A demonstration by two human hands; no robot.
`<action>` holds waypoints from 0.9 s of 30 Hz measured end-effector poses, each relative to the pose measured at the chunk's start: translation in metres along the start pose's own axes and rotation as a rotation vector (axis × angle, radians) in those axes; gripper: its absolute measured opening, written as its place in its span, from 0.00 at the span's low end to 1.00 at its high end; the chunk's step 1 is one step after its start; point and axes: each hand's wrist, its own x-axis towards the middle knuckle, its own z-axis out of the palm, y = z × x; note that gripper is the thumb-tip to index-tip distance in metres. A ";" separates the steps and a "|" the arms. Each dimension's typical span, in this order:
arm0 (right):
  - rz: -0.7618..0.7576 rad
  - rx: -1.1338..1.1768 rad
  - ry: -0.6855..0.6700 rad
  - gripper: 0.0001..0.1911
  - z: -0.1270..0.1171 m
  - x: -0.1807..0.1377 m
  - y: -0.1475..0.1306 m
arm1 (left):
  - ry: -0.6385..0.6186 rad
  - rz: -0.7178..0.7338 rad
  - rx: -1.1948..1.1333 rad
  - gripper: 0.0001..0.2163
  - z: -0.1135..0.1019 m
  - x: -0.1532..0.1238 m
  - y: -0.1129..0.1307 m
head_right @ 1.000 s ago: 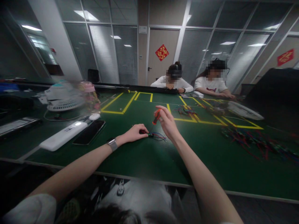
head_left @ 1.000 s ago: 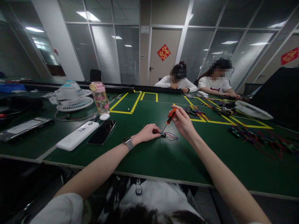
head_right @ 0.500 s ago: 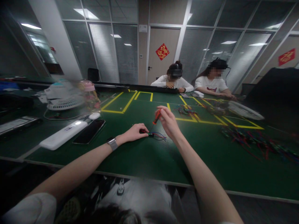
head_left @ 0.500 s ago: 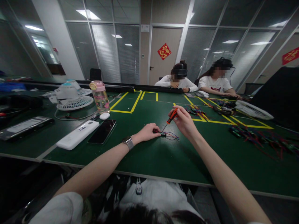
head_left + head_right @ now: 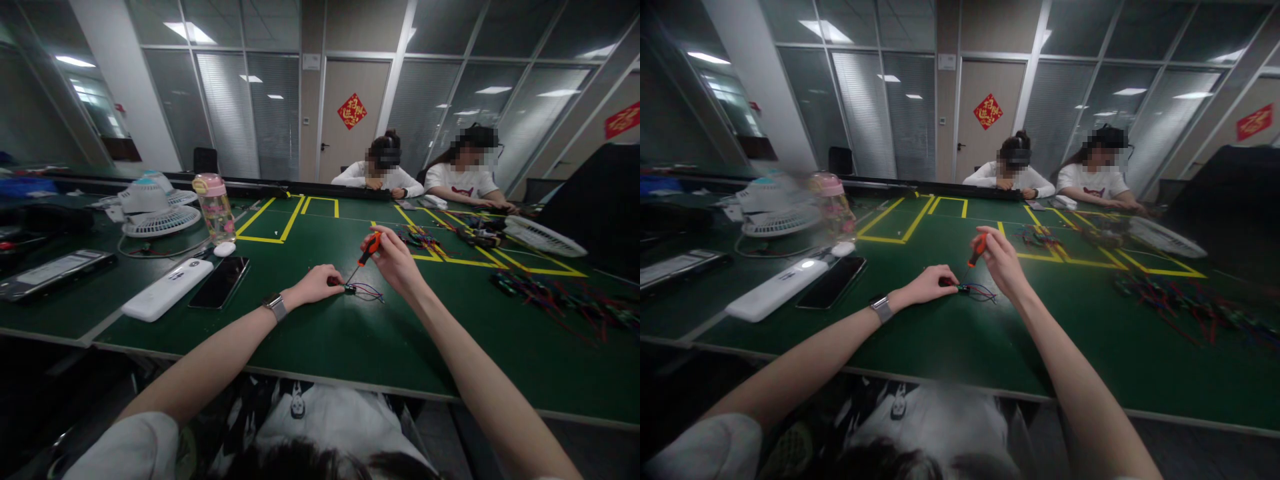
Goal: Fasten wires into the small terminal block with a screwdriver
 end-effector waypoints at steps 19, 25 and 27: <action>-0.026 -0.037 -0.107 0.11 0.010 -0.006 -0.003 | -0.008 -0.006 -0.005 0.07 -0.001 0.000 0.000; -0.118 -0.172 -0.031 0.09 0.007 -0.004 -0.002 | -0.007 0.006 -0.002 0.07 -0.001 0.000 -0.001; -0.118 -0.191 -0.025 0.10 0.006 -0.004 -0.003 | -0.006 0.004 0.004 0.07 0.000 0.000 -0.001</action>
